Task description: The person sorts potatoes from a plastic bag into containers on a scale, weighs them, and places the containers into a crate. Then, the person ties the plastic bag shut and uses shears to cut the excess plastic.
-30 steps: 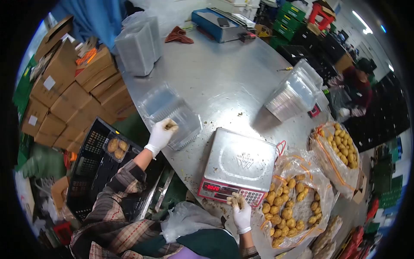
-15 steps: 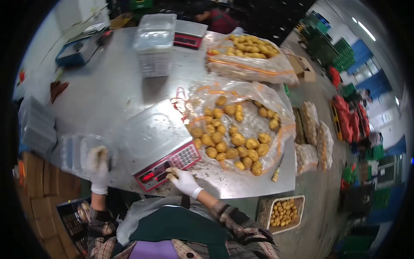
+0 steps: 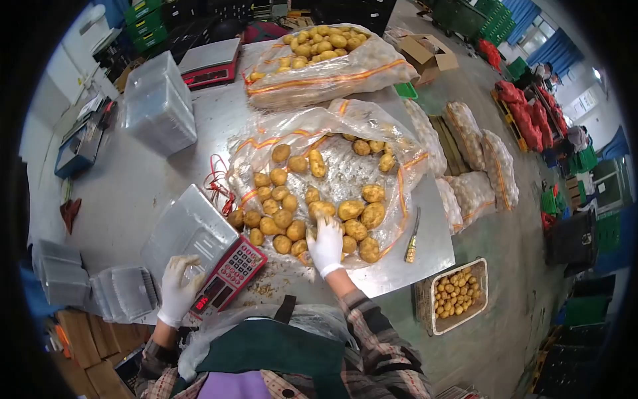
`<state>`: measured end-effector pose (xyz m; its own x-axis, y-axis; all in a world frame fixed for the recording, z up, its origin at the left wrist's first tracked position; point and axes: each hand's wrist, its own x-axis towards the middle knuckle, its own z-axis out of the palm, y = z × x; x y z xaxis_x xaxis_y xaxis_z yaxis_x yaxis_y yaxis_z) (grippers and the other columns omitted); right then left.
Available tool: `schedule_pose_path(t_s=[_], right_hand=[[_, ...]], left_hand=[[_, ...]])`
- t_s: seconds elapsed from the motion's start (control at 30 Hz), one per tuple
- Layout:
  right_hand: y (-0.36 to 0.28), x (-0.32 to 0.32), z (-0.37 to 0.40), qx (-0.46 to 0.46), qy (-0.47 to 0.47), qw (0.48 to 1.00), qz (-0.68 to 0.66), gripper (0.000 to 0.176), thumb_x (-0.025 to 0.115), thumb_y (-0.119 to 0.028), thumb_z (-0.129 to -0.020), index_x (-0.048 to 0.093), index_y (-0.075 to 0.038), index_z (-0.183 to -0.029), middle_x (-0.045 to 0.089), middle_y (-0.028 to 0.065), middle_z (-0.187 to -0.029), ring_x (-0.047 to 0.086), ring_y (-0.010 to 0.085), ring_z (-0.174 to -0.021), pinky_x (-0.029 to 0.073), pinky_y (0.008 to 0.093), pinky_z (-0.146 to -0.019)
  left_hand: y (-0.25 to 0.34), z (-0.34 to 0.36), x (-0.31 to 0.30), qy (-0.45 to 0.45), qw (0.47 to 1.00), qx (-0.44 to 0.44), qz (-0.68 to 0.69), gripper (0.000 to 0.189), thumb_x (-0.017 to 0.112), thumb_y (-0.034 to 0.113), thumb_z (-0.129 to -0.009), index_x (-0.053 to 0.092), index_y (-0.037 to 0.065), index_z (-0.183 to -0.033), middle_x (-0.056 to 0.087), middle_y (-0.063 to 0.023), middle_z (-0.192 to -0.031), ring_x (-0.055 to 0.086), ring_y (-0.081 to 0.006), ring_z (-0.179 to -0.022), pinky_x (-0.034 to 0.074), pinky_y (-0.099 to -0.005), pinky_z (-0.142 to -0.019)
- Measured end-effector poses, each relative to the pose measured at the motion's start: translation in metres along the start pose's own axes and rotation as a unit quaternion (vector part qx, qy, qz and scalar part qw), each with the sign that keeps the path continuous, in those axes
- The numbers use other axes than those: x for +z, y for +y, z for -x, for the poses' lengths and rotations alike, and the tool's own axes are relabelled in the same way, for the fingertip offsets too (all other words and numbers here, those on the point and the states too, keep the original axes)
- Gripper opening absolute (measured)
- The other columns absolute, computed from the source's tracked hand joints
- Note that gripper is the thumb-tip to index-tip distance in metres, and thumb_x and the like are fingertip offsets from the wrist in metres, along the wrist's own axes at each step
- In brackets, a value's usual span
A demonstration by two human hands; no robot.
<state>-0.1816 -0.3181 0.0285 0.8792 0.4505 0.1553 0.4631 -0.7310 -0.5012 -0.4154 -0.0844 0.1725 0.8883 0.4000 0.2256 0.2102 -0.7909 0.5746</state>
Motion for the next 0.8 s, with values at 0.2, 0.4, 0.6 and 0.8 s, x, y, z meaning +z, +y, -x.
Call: schedule_pose_path(t_s=[0.2, 0.4, 0.6, 0.8], right_hand=[[0.027, 0.02, -0.073, 0.025, -0.175, 0.978, 0.115, 0.067, 0.072, -0.029, -0.072, 0.047, -0.006, -0.13, 0.053, 0.0189, -0.126, 0.051, 0.0373, -0.115, 0.04, 0.0421, -0.098], [0.048, 0.025, -0.067, 0.127, -0.139, 0.866, -0.464, 0.049, 0.056, -0.026, -0.091, 0.049, 0.007, -0.126, 0.053, 0.0273, -0.127, 0.052, 0.0343, -0.119, 0.039, 0.0355, -0.101], [0.087, -0.058, -0.072, 0.102, -0.162, 0.962, -0.194, 0.05, 0.061, -0.027, -0.086, 0.052, 0.005, -0.122, 0.06, 0.0247, -0.115, 0.058, 0.0345, -0.107, 0.044, 0.0386, -0.095], [0.149, -0.038, -0.062, 0.214, -0.087, 0.964, 0.132, 0.063, 0.073, -0.028, -0.072, 0.049, 0.003, -0.122, 0.061, 0.0205, -0.105, 0.06, 0.0368, -0.096, 0.05, 0.0419, -0.085]], left_hand=[[0.042, -0.101, 0.101, -0.096, 0.958, -0.097, 0.253, 0.033, 0.067, 0.01, -0.082, 0.06, 0.004, -0.114, 0.064, -0.0117, -0.1, 0.06, -0.024, -0.102, 0.045, -0.035, -0.091], [0.062, -0.137, 0.2, -0.188, 0.957, 0.008, 0.219, 0.084, 0.075, 0.016, -0.076, 0.029, 0.002, -0.145, 0.049, -0.0201, -0.132, 0.047, -0.0306, -0.124, 0.037, -0.0364, -0.104], [0.079, -0.145, 0.198, -0.227, 0.841, -0.207, 0.445, 0.037, 0.063, 0.005, -0.082, 0.056, 0.005, -0.118, 0.058, -0.0042, -0.108, 0.056, -0.0126, -0.098, 0.046, -0.027, -0.089], [0.065, -0.142, 0.186, -0.178, 0.668, -0.343, 0.636, 0.02, 0.049, 0.009, -0.092, 0.054, 0.003, -0.11, 0.061, -0.0103, -0.098, 0.062, -0.0177, -0.087, 0.053, -0.0282, -0.077]])
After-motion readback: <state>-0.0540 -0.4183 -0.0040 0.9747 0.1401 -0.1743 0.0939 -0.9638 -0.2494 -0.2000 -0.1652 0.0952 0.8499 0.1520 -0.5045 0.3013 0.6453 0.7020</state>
